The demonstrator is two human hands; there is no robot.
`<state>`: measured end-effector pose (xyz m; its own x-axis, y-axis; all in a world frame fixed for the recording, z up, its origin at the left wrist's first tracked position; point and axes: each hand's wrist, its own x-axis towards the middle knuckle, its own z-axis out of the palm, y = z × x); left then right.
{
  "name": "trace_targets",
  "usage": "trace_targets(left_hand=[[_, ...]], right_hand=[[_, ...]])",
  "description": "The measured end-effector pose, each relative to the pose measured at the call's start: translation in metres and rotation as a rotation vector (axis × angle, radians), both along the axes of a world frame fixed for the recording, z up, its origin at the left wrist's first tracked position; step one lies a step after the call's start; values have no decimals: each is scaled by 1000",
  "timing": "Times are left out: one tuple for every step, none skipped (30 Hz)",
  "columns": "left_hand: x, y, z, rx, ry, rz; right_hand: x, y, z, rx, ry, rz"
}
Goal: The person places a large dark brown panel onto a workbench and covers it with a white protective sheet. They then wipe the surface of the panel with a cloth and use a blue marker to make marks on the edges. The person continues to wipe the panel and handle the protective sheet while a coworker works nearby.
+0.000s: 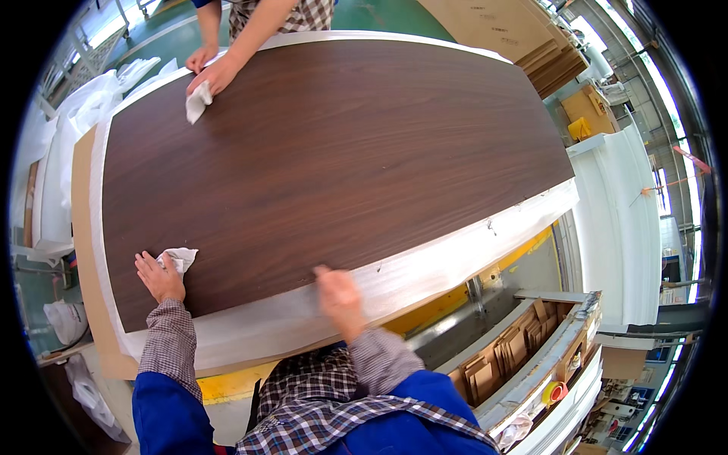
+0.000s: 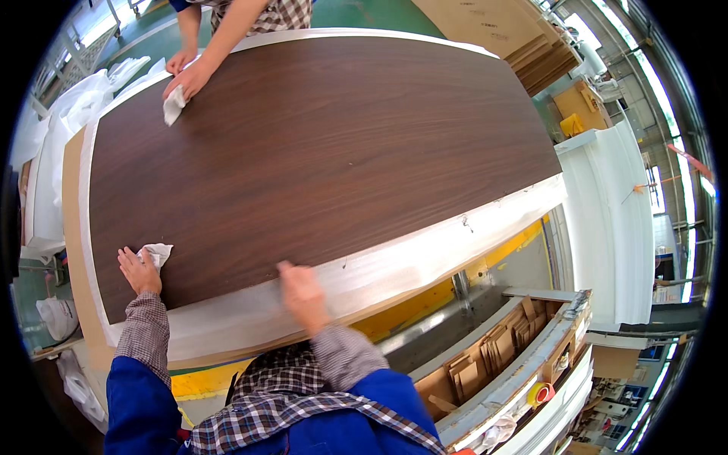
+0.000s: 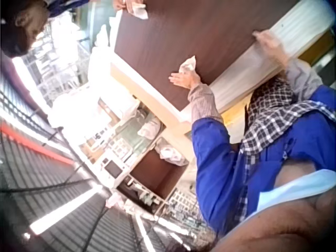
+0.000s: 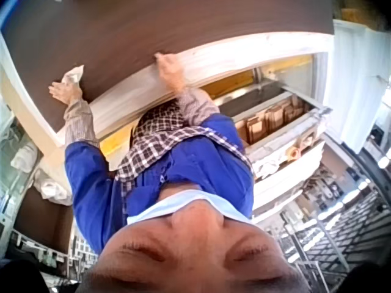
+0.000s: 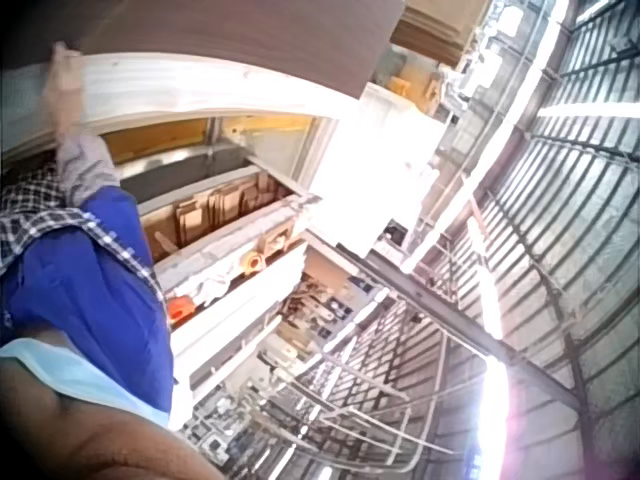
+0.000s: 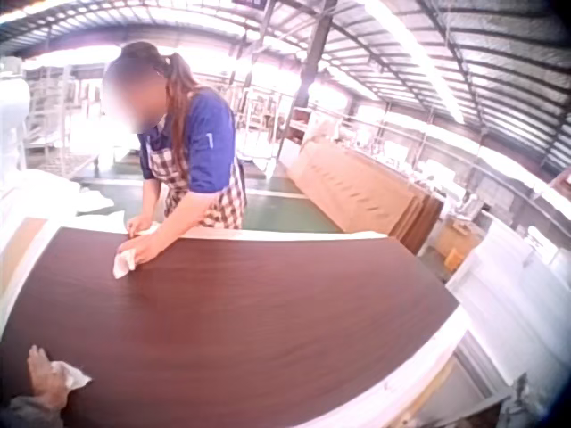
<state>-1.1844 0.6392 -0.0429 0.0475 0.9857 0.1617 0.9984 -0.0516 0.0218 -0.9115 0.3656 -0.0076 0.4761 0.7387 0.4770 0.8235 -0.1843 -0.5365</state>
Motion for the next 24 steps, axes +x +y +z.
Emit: trace_targets(left_hand=[[0, -1, 0, 3, -7, -10], [0, -2, 0, 16, -7, -13], [1, -2, 1, 20, -2, -8], [1, -3, 2, 13, -9, -8], [2, -3, 4, 10, -18, -6], [3, -4, 5, 25, -43, -15], [4, -4, 6, 10, -26, -6], [5, -5, 7, 9, -20, -8], [6, -5, 8, 10, 1, 0], [6, -5, 9, -4, 5, -8], [6, -5, 10, -13, 24, 0], [6, -5, 10, -15, 38, -4], [6, -6, 10, -9, 10, -4], [6, -6, 10, -3, 0, 2], [7, -7, 9, 6, -11, -3], [8, -8, 9, 21, -24, -7], [9, -8, 8, 36, -41, -8], [9, -9, 9, -5, -36, -1], [9, -8, 10, -4, -36, 2], [8, -7, 12, 0, -39, -13], [7, -6, 14, -25, -32, -24], [5, -2, 18, 7, -44, -132], [1, 2, 22, 4, -54, -245], [-3, 6, 26, -37, -37, -320]], right_hand=[[34, -14, 0, -55, -147, -101], [72, -30, 1, 24, -170, -190], [108, -46, 3, -22, -184, -338], [140, -62, 5, -14, -43, -493], [171, -75, 7, -42, 16, -628], [193, -85, 8, -68, -60, -711], [209, -93, 10, -105, -94, -683], [215, -96, 9, -140, -87, -665], [213, -95, 10, -174, -77, -646], [203, -89, 9, -197, -68, -621], [184, -80, 9, -148, -147, -560], [160, -67, 8, -136, -111, -493], [128, -51, 6, -93, -98, -425], [95, -34, 4, -26, -162, -307], [55, -17, 1, -32, -257, -214], [9, -2, 1, -149, -108, -151], [-26, 15, 1, -90, -116, -46], [-55, 27, 2, -29, 69, 39], [-77, 34, 3, -64, 152, 148], [-92, 40, 4, -105, 229, 274], [-92, 42, 5, -49, 216, 259], [-82, 40, 7, 10, 193, 255], [-67, 35, 9, 9, 175, 282], [-36, 26, 10, -135, 123, 210]])
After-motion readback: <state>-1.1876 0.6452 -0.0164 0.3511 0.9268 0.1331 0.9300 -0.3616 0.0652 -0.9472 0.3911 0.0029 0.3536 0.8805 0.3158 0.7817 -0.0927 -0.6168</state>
